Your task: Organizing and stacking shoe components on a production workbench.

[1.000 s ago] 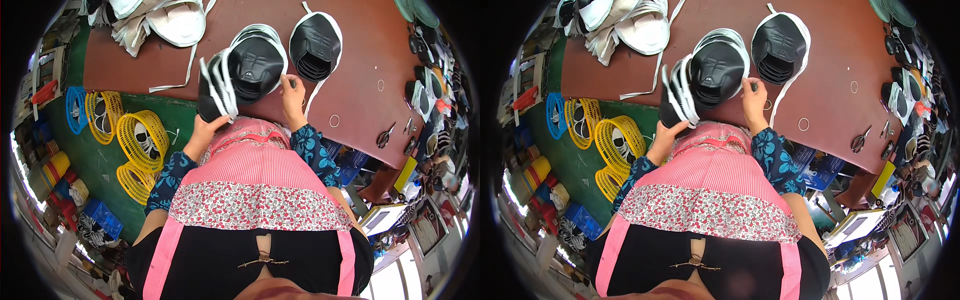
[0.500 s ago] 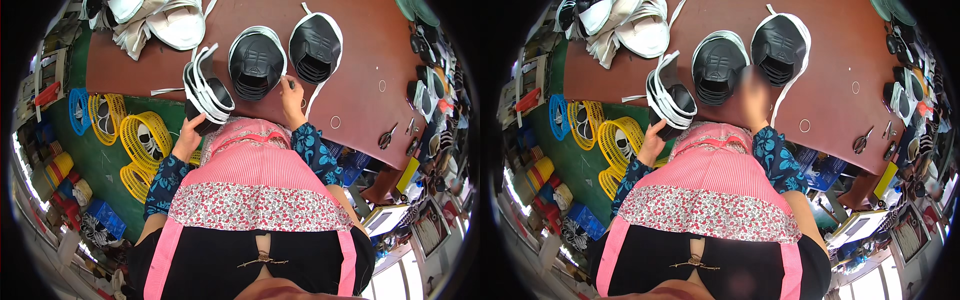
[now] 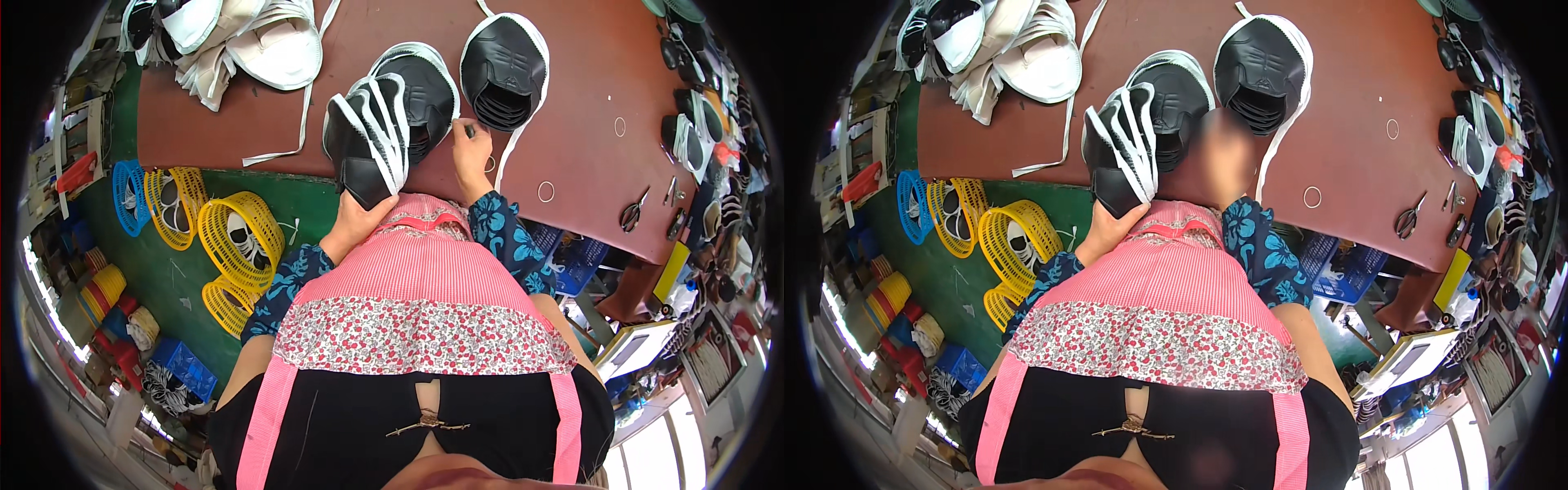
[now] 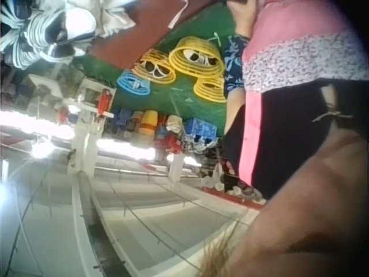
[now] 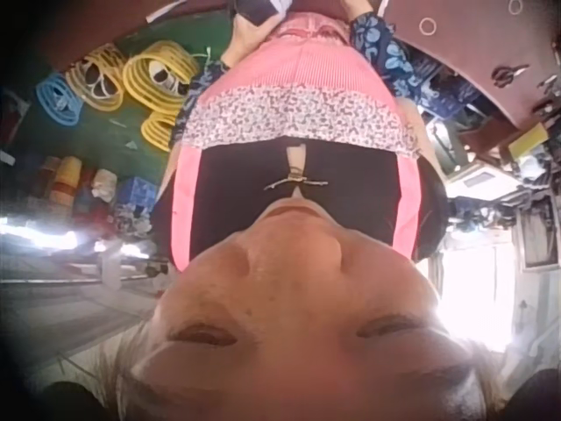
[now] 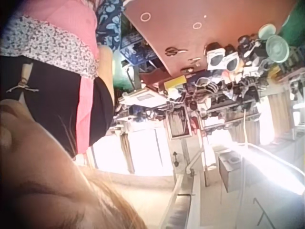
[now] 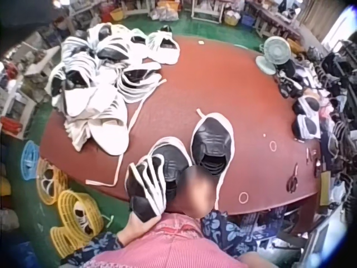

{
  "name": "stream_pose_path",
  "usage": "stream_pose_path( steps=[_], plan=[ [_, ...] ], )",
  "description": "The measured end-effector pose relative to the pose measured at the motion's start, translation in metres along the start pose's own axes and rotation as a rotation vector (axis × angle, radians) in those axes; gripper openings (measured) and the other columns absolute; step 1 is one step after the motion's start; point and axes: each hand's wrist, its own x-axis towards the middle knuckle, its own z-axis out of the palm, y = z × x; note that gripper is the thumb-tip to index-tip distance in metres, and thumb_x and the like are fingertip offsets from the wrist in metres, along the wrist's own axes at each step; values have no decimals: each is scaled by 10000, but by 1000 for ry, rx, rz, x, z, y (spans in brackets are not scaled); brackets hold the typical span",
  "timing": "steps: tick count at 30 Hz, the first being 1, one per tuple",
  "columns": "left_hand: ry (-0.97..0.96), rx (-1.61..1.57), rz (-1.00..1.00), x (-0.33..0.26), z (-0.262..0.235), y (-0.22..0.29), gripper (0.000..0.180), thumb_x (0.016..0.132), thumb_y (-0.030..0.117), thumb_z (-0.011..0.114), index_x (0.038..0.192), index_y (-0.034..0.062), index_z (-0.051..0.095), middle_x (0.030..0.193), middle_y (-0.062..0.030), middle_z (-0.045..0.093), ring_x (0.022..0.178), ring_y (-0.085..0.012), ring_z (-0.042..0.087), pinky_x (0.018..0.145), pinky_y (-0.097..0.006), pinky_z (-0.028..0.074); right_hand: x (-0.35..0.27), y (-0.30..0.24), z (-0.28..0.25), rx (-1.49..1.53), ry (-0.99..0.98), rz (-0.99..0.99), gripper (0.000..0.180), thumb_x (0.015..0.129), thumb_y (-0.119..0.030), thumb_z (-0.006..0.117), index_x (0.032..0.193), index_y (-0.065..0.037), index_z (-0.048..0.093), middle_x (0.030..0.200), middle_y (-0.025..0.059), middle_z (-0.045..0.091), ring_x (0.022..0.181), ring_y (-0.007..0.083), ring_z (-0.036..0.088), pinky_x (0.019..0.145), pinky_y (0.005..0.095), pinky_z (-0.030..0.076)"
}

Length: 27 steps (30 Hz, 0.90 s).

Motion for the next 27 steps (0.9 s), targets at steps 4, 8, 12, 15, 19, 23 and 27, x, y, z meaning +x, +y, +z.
stream_pose_path(
  steps=[4, 8, 12, 15, 19, 23, 27],
  plan=[
    [-49, 232, 30, 3, 2, -1, 600, 913, 248, 927, 1392, -31, 698, 1323, -206, 785, 1226, -281, 762, 1062, -406, 575, -48, -60, 2, 296, -25, 85, 133, 1073, -165, 760, 1063, -37, 724, 781, -15, 631, 588, 49, 537, 532, 255, 423],
    [191, -348, -259, 7, -12, 2, 529, 917, 147, 883, 1390, -21, 718, 1317, -87, 772, 1174, -239, 740, 1072, -392, 566, -58, -125, -24, 500, -279, 170, 167, 1126, -180, 726, 1177, -22, 738, 839, -19, 658, 604, 33, 535, 539, 234, 419],
    [274, -1015, -421, 0, -64, 1, 529, 1069, 118, 642, 1575, -19, 572, 1509, -157, 692, 1367, -330, 694, 1207, -502, 534, -15, -44, 1, 472, -61, 306, 310, 1113, -211, 723, 1341, -2, 737, 885, -12, 668, 631, 49, 544, 565, 233, 436],
    [319, -1177, -475, -9, -85, 15, 539, 1086, 159, 637, 1591, -8, 549, 1529, -176, 679, 1376, -351, 690, 1209, -523, 540, 0, -24, 5, 501, -118, 331, 319, 1091, -231, 748, 1314, -2, 751, 898, 1, 696, 631, 55, 568, 559, 242, 445],
    [222, -893, -435, -27, -96, -1, 521, 1094, 215, 640, 1550, -31, 589, 1531, -176, 685, 1386, -337, 686, 1224, -505, 524, 15, -30, 9, 262, -128, 320, 311, 1024, -290, 829, 1117, 5, 796, 880, 27, 708, 634, 93, 626, 582, 275, 496],
    [174, -723, -347, -24, -65, 16, 570, 1013, 64, 701, 1559, -25, 562, 1440, -133, 714, 1297, -281, 718, 1165, -438, 554, 18, -23, 14, 61, -33, 186, 316, 1004, -304, 846, 1033, 7, 796, 835, 50, 701, 605, 117, 634, 587, 310, 511],
    [194, -471, -270, -24, -48, 21, 560, 962, 84, 794, 1489, -11, 633, 1394, -98, 723, 1257, -247, 711, 1108, -394, 546, 12, -33, 15, 180, -75, 220, 292, 1010, -292, 841, 1025, -7, 776, 760, 48, 680, 571, 125, 618, 575, 323, 497]
  ],
)
